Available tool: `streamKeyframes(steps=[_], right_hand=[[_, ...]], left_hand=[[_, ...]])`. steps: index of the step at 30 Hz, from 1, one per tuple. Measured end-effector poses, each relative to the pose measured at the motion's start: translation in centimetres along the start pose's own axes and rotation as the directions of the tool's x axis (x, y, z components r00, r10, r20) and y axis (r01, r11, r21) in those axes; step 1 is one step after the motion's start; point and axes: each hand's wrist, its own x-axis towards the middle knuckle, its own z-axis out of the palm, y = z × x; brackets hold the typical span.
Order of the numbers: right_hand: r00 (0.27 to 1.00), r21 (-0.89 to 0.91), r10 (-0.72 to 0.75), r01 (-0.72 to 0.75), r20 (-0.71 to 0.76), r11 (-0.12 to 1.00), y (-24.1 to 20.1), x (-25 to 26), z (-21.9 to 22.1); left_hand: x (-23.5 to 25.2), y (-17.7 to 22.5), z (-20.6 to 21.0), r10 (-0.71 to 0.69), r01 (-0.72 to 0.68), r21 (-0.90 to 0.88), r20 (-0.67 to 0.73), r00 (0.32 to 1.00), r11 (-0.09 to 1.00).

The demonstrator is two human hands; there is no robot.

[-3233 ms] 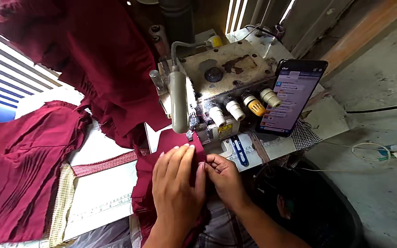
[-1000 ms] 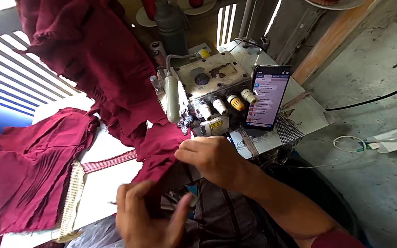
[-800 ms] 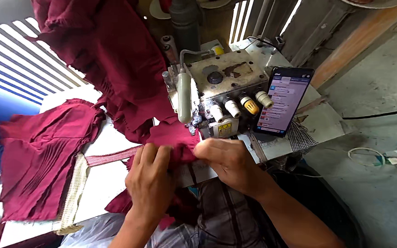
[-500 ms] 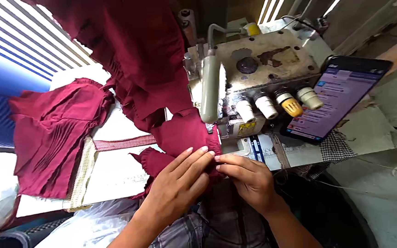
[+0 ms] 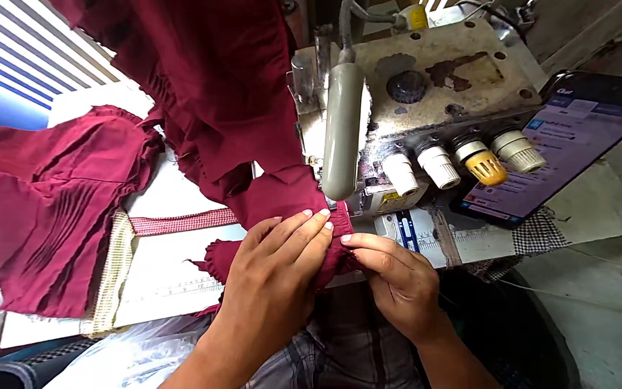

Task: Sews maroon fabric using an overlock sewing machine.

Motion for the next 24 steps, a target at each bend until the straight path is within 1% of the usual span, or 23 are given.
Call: streamKeyframes(steps=[6, 11, 13, 16, 18, 20, 22, 24], right_hand=[[1.0, -0.002, 0.023, -0.023, -0.013, 1.0, 0.3, 1.0, 0.6], [0.998, -0.036, 0.062, -0.063, -0.032, 0.997, 0.4, 1.2, 1.3], [0.997, -0.038, 0.066, -0.067, -0.029, 0.997, 0.4, 1.6, 1.5], [0.998, -0.068, 0.06, -0.061, -0.015, 0.996, 0.3, 1.9, 1.6], [0.998, -0.09, 0.059, -0.058, -0.001, 0.994, 0.2, 2.0, 1.5], [0.998, -0.123, 0.059, -0.058, 0.005, 0.991, 0.0, 2.1, 1.6], [0.997, -0.156, 0.079, -0.081, -0.016, 0.984, -0.2, 2.0, 1.6], [0.993, -0.149, 0.104, -0.112, -0.062, 0.983, -0.5, 1.5, 1.7]], left_hand=[[0.9, -0.3, 0.0, -0.069, 0.069, -0.01, 0.003, 0.998, 0.998], [1.6, -1.8, 0.0, -0.038, 0.04, -0.095, 0.026, 0.999, 0.995], [1.4, -2.1, -0.6, -0.056, 0.06, -0.089, 0.052, 0.997, 0.994], [-0.1, -1.3, -1.7, -0.116, 0.117, -0.072, 0.013, 0.993, 0.991], [-1.9, -0.3, -1.9, -0.17, 0.166, -0.086, -0.033, 0.985, 0.982], [-4.1, 1.1, -1.7, -0.234, 0.228, -0.107, -0.051, 0.971, 0.968], [-6.4, 2.5, -1.2, -0.303, 0.295, -0.133, -0.045, 0.952, 0.946], [-8.4, 3.5, -0.5, -0.354, 0.344, -0.162, -0.041, 0.934, 0.925]])
